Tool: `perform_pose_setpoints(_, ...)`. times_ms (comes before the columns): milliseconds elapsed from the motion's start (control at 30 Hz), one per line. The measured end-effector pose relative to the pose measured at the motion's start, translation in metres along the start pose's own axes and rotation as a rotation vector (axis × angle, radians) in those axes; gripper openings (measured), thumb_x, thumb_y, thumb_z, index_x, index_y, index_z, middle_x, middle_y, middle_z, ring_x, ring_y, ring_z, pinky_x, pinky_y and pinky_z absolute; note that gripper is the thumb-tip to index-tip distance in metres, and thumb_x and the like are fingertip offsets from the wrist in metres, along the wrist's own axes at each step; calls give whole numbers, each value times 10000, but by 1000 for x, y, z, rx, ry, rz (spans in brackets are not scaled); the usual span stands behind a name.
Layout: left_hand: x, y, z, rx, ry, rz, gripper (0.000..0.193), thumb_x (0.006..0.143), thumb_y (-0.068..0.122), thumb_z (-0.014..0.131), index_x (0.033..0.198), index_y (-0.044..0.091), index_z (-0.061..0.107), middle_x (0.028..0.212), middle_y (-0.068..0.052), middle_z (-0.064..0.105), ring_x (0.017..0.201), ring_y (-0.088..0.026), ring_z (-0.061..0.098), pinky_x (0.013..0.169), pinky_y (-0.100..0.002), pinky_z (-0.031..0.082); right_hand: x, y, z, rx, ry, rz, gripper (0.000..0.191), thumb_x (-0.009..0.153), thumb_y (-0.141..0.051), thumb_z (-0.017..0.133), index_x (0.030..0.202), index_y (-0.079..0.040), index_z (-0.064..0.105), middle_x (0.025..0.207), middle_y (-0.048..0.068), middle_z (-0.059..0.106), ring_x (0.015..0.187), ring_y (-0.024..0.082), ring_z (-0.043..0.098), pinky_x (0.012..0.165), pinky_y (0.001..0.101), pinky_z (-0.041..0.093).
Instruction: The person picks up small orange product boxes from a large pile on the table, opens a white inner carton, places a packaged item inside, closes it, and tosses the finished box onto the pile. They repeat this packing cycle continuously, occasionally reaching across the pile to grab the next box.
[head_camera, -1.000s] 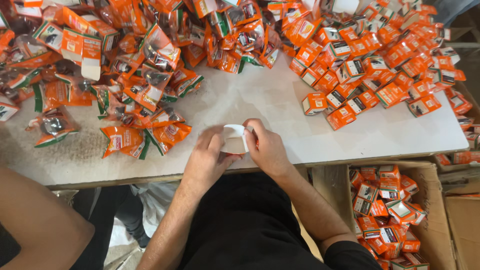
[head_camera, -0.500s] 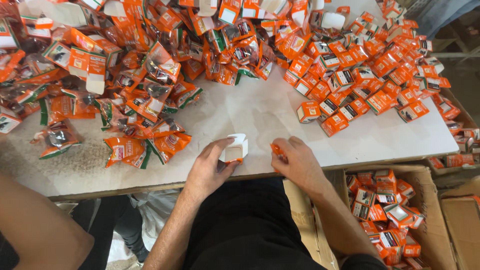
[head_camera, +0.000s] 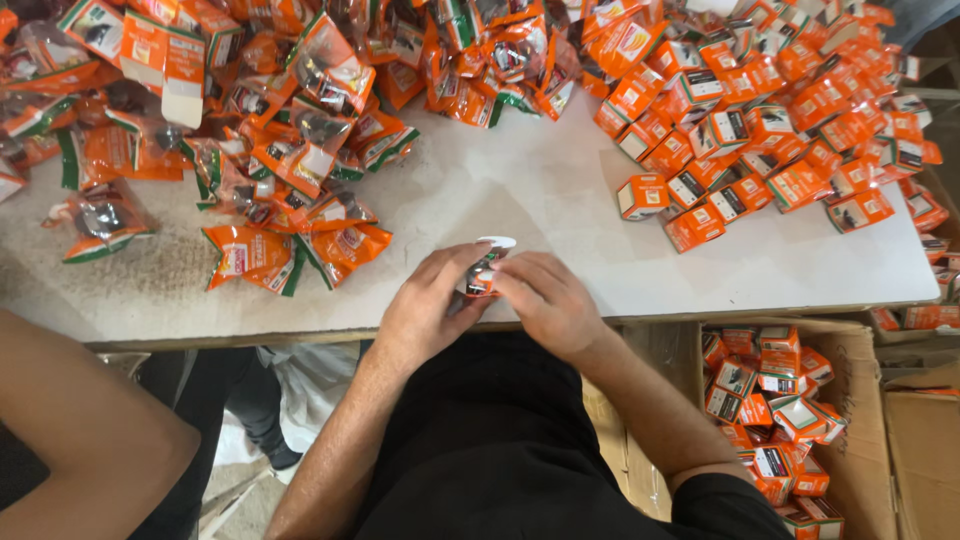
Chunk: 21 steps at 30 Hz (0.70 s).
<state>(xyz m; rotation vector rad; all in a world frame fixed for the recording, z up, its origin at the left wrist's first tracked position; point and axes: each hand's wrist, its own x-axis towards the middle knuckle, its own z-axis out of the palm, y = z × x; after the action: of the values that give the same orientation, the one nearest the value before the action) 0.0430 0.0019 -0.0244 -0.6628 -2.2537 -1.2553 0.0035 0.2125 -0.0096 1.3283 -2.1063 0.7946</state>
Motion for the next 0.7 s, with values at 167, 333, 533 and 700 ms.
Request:
perform_pose_setpoints(167,-1,-2,0,7,-70,-127,418,800,91,821,1178,37,649,1309,-143,663,1176,-335,661,947,-401,571,5,6,11,11,-79,211,220,924,-153,812,1092,-93,683,1018,-53,661,946,254,621,880,431,442)
perform_pose_setpoints(333,-5,-4,6,110,-26,-117,429,745,107,853,1114,11,655,1205,-180,615,1122,-369,619,929,-434,550,10,-7,19,-338,69,47,220,907,-187,796,1093,-120,699,1222,-27,626,1074,239,502,947,411,413)
perform_pose_setpoints(533,-11,2,8,169,71,-38,511,735,64,865,1182,1,625,1236,-135,624,1170,-367,611,979,-434,542,4,-15,4,-293,-79,106,366,944,-350,735,1195,-84,710,1320,72,489,1188,316,450,1010,507,350)
perform_pose_setpoints(700,-4,10,7,257,47,97,437,729,28,848,1131,40,677,1238,-100,674,1166,-342,611,984,-441,548,-6,-6,9,-150,-73,252,333,956,-259,725,1241,-90,694,1244,97,497,1187,325,480,1030,480,381)
